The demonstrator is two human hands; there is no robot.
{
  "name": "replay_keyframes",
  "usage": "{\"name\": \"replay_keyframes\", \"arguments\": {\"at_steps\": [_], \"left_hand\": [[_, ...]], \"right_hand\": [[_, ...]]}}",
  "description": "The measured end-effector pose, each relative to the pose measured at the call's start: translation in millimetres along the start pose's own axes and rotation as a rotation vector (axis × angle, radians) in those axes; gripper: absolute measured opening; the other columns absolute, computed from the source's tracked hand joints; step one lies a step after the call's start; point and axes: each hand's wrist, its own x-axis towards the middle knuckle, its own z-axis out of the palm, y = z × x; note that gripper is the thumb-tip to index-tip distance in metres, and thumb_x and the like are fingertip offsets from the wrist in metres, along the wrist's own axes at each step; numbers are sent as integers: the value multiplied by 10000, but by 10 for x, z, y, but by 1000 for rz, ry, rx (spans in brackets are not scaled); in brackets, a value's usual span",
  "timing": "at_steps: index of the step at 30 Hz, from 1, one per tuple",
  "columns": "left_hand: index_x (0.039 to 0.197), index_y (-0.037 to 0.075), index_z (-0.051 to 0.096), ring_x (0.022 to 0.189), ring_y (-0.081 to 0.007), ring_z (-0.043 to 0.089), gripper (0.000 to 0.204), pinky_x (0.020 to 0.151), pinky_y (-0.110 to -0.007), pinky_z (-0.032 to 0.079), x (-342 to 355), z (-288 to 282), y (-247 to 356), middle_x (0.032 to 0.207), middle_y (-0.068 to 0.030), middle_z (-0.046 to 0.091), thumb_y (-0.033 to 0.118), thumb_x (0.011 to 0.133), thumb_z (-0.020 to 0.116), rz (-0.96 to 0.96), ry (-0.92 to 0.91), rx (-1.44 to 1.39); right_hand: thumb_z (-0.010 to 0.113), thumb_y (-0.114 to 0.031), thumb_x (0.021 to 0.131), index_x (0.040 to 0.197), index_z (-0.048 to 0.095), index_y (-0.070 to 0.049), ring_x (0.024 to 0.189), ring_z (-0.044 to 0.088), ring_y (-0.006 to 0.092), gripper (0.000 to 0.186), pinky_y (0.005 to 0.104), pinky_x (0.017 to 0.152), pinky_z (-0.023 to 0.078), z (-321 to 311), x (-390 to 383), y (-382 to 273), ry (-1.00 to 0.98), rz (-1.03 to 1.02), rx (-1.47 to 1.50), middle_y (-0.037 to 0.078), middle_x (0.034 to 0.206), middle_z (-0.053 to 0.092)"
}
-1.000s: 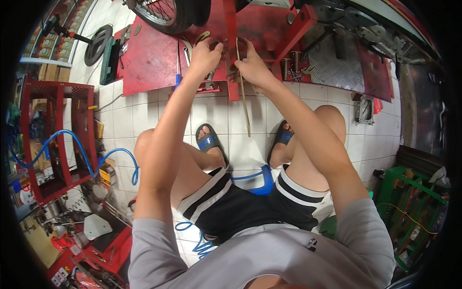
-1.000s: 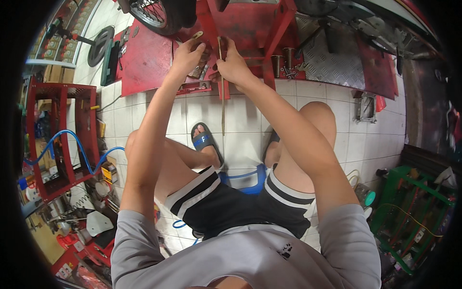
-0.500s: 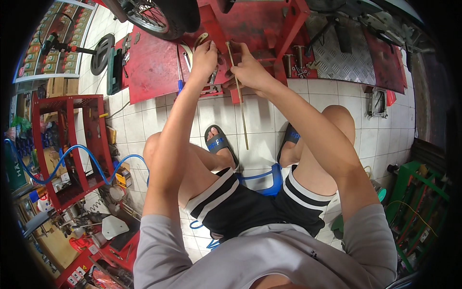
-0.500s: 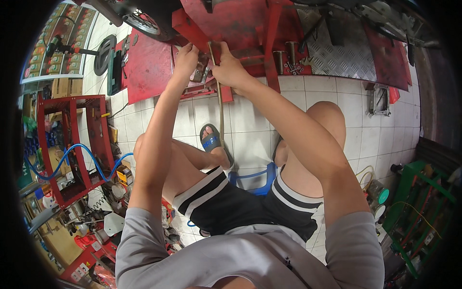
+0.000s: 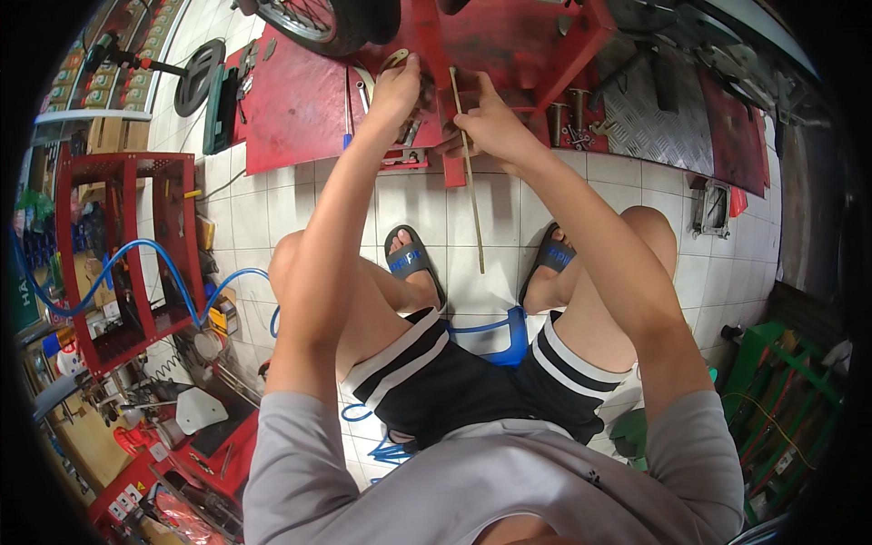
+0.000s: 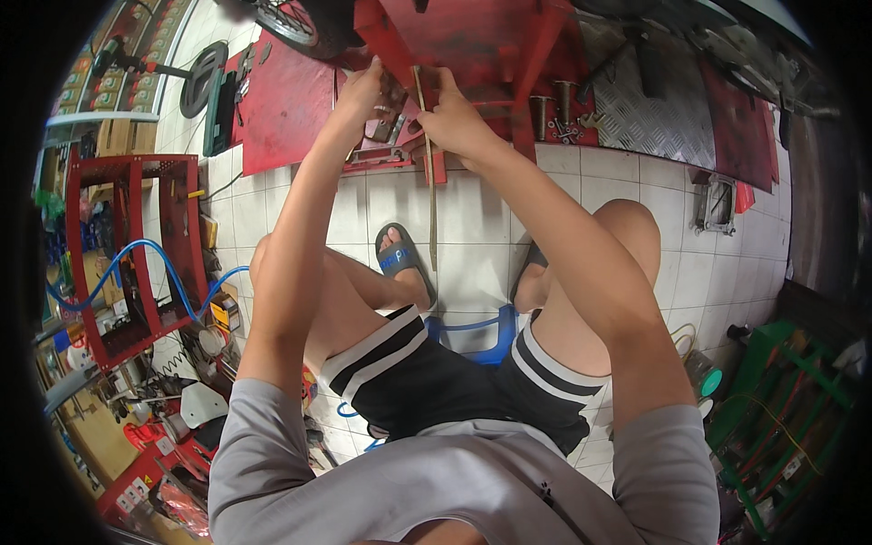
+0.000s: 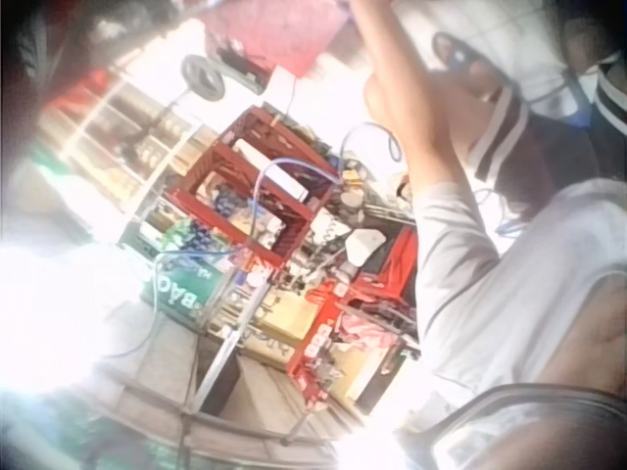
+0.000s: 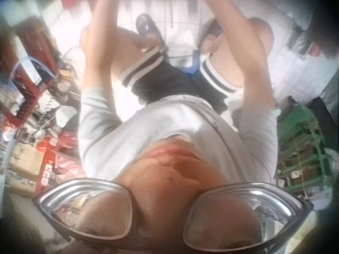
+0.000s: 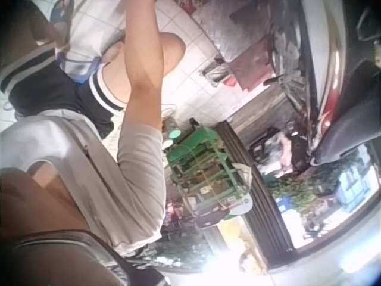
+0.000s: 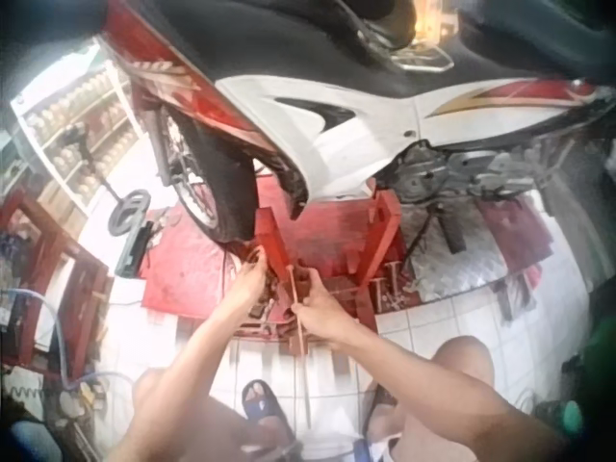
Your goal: The person sits on a low stool and works on the underside of a red and white motorcycle elevated on a red lift. They use a wrench and other hand tools to tighten bolts and adjust components near the engine and frame. Another person stands nearby, observing the repair.
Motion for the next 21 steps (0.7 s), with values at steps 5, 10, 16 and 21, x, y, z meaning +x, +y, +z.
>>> {"name": "replay_keyframes", "arguments": {"at_steps": [5,10,16,21], "left_hand": [[945,12,622,603,-155,594,438,502,-302,459,-39,-83,22,731,-52,629,389,995,405,-2,-77,31],[932,1,632,616,-153,593,433,522,-307,479,-7,-104,-25,733,-54,628,376,988,425,27,-63,18],[990,-14,634,641,-145,613,334,524,-289,491,-51,-79,-10,754,-53,643,279,968,476,128,-78,-63],[1078,9,556,636,-120,570,240,581,-285,472,-60,-117,48,798,-36,604,212,964,496,59,-120,45]], "right_hand": [[420,42,889,1404,199,-157,775,671,269,594,417,694,612,8,-15,-8,-29,17,-10,172,1061,549],[407,5,942,1457,17,-155,800,689,298,665,404,704,603,-33,41,65,-67,-4,-96,224,986,607],[403,-1,952,1459,10,-150,817,691,311,659,405,726,609,5,18,24,-53,19,-85,245,1014,594],[398,6,951,1461,26,-150,812,692,307,650,402,728,608,16,-1,8,-40,21,-73,249,1029,585]]}}
